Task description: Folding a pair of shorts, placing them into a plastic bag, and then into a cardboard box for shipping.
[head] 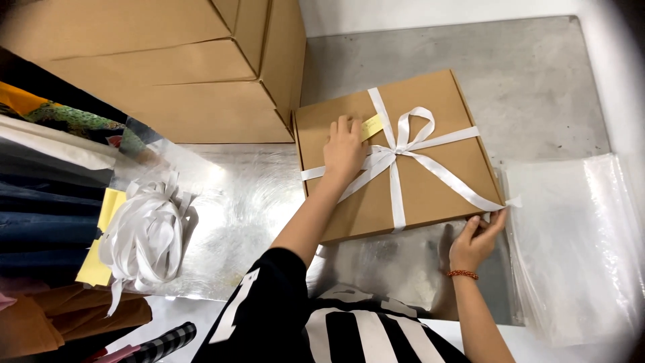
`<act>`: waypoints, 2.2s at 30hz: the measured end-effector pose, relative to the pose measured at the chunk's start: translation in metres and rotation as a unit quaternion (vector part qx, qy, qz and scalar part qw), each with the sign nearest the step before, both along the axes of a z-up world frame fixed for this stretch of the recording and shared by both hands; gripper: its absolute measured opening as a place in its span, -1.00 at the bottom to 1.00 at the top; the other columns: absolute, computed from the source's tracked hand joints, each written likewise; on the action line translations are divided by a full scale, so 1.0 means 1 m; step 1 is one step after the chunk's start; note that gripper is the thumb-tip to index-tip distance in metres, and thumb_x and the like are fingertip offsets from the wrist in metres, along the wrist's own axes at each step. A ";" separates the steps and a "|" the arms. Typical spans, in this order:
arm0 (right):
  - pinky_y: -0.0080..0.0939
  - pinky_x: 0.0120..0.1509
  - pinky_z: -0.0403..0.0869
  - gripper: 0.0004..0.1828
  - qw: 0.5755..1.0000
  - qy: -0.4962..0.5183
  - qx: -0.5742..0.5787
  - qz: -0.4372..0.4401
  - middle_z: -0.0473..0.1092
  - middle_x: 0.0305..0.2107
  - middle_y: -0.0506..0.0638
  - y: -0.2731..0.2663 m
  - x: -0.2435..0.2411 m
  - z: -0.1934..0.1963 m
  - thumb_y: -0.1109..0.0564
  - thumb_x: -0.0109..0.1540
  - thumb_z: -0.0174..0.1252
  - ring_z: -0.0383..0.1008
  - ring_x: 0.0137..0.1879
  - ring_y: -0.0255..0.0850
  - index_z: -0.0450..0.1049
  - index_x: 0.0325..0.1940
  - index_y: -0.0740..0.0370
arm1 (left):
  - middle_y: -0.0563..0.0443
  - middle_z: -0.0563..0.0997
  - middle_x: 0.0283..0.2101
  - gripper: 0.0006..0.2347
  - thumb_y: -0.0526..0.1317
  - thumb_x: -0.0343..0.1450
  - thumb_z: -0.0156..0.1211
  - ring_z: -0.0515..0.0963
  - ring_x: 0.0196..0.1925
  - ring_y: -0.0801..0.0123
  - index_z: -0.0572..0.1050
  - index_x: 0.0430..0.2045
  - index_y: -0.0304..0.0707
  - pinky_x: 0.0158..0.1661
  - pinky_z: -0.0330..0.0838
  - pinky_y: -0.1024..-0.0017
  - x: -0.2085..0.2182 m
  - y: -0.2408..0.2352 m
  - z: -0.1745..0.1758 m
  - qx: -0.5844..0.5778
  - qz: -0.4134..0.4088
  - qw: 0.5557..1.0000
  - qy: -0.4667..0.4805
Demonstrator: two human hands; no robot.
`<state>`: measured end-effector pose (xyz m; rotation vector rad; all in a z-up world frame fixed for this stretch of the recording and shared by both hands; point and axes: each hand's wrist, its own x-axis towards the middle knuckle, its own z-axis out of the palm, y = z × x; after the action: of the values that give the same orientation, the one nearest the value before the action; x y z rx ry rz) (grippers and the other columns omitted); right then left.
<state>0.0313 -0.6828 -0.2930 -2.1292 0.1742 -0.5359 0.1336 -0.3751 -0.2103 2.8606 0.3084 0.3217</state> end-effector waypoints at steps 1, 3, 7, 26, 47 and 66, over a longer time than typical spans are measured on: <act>0.29 0.24 0.44 -0.38 1.000 0.000 -0.001 -0.001 0.21 0.41 0.55 0.000 0.000 -0.001 0.10 0.59 -0.13 0.50 0.17 0.25 -0.12 0.70 0.23 | -0.12 0.39 0.17 -0.59 -0.14 0.35 0.46 0.45 0.23 0.03 0.51 0.05 -0.20 0.07 0.63 0.06 0.012 0.001 -0.022 -0.001 -0.001 1.000 0.000; 0.32 0.26 0.43 -0.35 1.000 0.011 -0.007 -0.010 0.24 0.39 0.55 0.000 0.000 -0.002 0.09 0.57 -0.09 0.49 0.19 0.30 -0.11 0.70 0.24 | -0.02 0.49 0.02 -0.63 -0.12 0.34 0.46 0.48 0.16 0.17 0.55 0.00 -0.13 0.01 0.63 0.22 0.037 0.004 -0.065 0.067 -0.022 0.997 -0.015; 0.31 0.25 0.44 -0.34 1.000 0.015 0.000 -0.013 0.24 0.38 0.55 0.000 0.003 -0.006 0.08 0.57 -0.08 0.47 0.19 0.30 -0.10 0.69 0.29 | 0.01 0.60 -0.24 -0.92 -0.20 0.40 0.29 0.63 -0.08 0.20 0.64 -0.31 -0.09 -0.24 0.67 0.34 0.032 0.013 -0.047 0.111 -0.050 0.990 -0.070; 0.29 0.59 0.21 -0.36 0.992 -0.116 0.047 -0.022 -0.04 0.50 0.33 0.039 -0.014 0.032 0.34 0.57 0.06 0.14 0.53 0.31 -0.08 0.65 0.29 | 0.04 0.76 -0.17 -0.89 -0.27 0.50 0.26 0.70 -0.13 0.53 0.65 -0.16 -0.25 -0.15 0.69 0.49 -0.138 0.032 0.076 -0.578 0.113 0.784 -0.195; -0.27 -0.01 0.64 -0.77 0.890 0.098 0.285 0.342 0.58 -0.20 0.20 0.343 -0.125 0.176 0.36 0.38 0.23 0.62 -0.17 -0.27 0.50 0.14 0.37 | -0.10 0.70 0.14 -0.66 -0.54 0.48 0.07 0.68 0.18 -0.01 0.60 0.12 -0.29 0.09 0.64 0.20 -0.311 0.212 0.122 -0.375 -0.103 0.847 -0.362; -0.34 0.20 0.58 -0.64 0.871 0.249 0.158 0.394 0.65 -0.08 0.09 0.411 -0.117 0.220 0.30 0.20 0.35 0.62 0.01 -0.27 0.61 0.09 0.24 | 0.18 0.73 -0.10 -0.82 -0.20 0.46 0.38 0.60 -0.14 0.50 0.66 -0.08 -0.04 -0.14 0.53 0.56 -0.325 0.290 0.127 -0.492 -0.063 0.857 -0.137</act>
<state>-0.0861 -0.2718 -0.0732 -1.7659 -0.3051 0.4992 -0.1913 -0.0856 -0.0837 1.7818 0.1534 0.3912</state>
